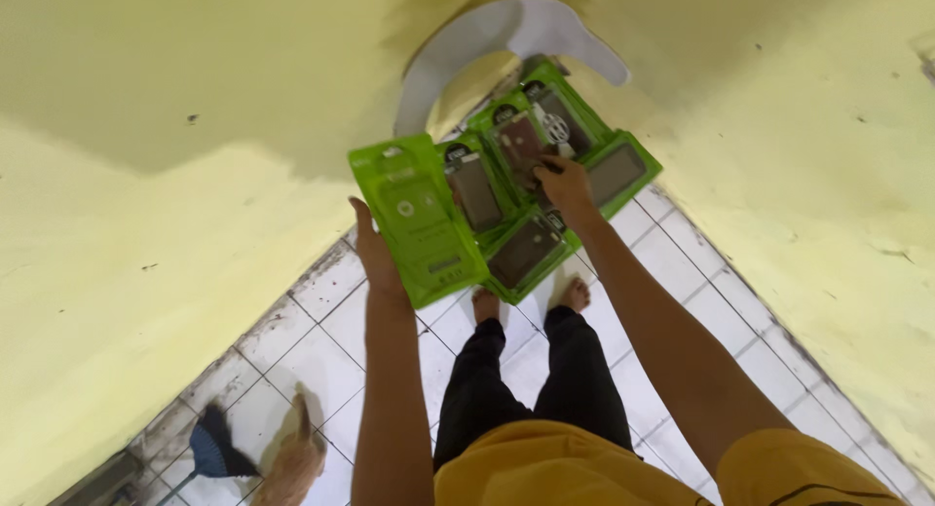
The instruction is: The person repeatedly takes packaged phone cases from a wall display, wipes them with a cloth, and places them on a white stool. The person handles the cases one at a time, cleaning the plastic packaging before stacking them.
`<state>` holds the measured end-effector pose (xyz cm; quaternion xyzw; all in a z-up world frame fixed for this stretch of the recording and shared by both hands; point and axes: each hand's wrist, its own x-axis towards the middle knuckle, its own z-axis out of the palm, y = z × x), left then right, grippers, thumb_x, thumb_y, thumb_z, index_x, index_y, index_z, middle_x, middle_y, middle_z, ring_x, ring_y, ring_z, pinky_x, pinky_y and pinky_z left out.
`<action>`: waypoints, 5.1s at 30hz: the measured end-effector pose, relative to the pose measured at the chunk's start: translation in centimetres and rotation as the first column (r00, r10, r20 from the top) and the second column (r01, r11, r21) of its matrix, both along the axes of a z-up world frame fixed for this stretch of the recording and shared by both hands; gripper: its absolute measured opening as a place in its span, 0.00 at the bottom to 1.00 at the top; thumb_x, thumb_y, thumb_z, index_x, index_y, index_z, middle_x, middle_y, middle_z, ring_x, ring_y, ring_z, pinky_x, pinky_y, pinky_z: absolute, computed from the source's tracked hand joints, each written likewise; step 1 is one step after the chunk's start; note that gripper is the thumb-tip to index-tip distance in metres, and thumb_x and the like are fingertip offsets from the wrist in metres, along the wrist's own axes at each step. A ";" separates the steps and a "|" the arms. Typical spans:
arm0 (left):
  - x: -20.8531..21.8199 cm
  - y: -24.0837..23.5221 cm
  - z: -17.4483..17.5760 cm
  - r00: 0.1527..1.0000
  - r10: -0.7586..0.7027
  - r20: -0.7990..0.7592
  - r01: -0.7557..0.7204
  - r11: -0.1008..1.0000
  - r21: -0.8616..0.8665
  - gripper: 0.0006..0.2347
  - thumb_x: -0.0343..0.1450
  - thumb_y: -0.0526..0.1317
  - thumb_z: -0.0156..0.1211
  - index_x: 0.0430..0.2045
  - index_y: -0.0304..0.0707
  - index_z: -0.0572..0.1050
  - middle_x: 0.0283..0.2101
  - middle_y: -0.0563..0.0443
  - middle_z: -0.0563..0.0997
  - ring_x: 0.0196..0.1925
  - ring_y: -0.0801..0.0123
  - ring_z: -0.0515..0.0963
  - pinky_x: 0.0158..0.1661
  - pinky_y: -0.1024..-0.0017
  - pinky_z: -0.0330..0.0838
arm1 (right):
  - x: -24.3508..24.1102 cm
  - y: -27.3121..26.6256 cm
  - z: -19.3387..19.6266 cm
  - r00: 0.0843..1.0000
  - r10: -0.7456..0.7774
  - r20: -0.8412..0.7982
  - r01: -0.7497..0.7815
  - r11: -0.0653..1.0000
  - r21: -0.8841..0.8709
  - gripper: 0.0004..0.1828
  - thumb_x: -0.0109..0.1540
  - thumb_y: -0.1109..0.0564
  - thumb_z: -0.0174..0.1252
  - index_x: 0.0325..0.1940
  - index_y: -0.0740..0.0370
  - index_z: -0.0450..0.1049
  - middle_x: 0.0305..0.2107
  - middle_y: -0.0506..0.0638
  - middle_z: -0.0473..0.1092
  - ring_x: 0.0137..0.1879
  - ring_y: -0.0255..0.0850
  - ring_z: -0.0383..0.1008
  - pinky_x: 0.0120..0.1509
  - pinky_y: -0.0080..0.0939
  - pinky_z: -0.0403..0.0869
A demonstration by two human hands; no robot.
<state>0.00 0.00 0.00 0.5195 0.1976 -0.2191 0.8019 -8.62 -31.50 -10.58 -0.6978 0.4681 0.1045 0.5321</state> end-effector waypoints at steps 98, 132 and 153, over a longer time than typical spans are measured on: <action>-39.0 -69.1 48.3 -0.277 -0.353 0.894 0.720 0.539 0.436 0.13 0.73 0.39 0.65 0.49 0.32 0.75 0.48 0.43 0.82 0.50 0.65 0.84 0.49 0.66 0.85 | -54.3 -35.3 56.0 0.561 0.006 0.828 0.825 0.084 -0.559 0.30 0.65 0.68 0.59 0.71 0.72 0.60 0.63 0.61 0.64 0.69 0.49 0.68 0.71 0.45 0.72; -14.9 -11.1 -5.6 0.826 -0.505 0.251 0.244 0.721 0.649 0.17 0.69 0.35 0.65 0.52 0.34 0.73 0.50 0.44 0.82 0.52 0.62 0.81 0.50 0.67 0.78 | -16.4 -2.5 5.9 0.887 0.310 0.342 -0.252 0.946 -0.206 0.19 0.63 0.57 0.62 0.59 0.60 0.75 0.58 0.57 0.71 0.59 0.47 0.76 0.59 0.43 0.79; -14.3 -11.8 -15.1 0.463 -0.881 -0.098 0.365 0.089 0.927 0.27 0.59 0.35 0.77 0.51 0.37 0.69 0.57 0.39 0.71 0.58 0.45 0.72 0.55 0.52 0.70 | -15.6 6.8 -2.3 0.821 0.552 -0.145 -0.554 0.712 -0.431 0.49 0.58 0.55 0.69 0.80 0.57 0.52 0.76 0.68 0.36 0.79 0.69 0.38 0.77 0.68 0.51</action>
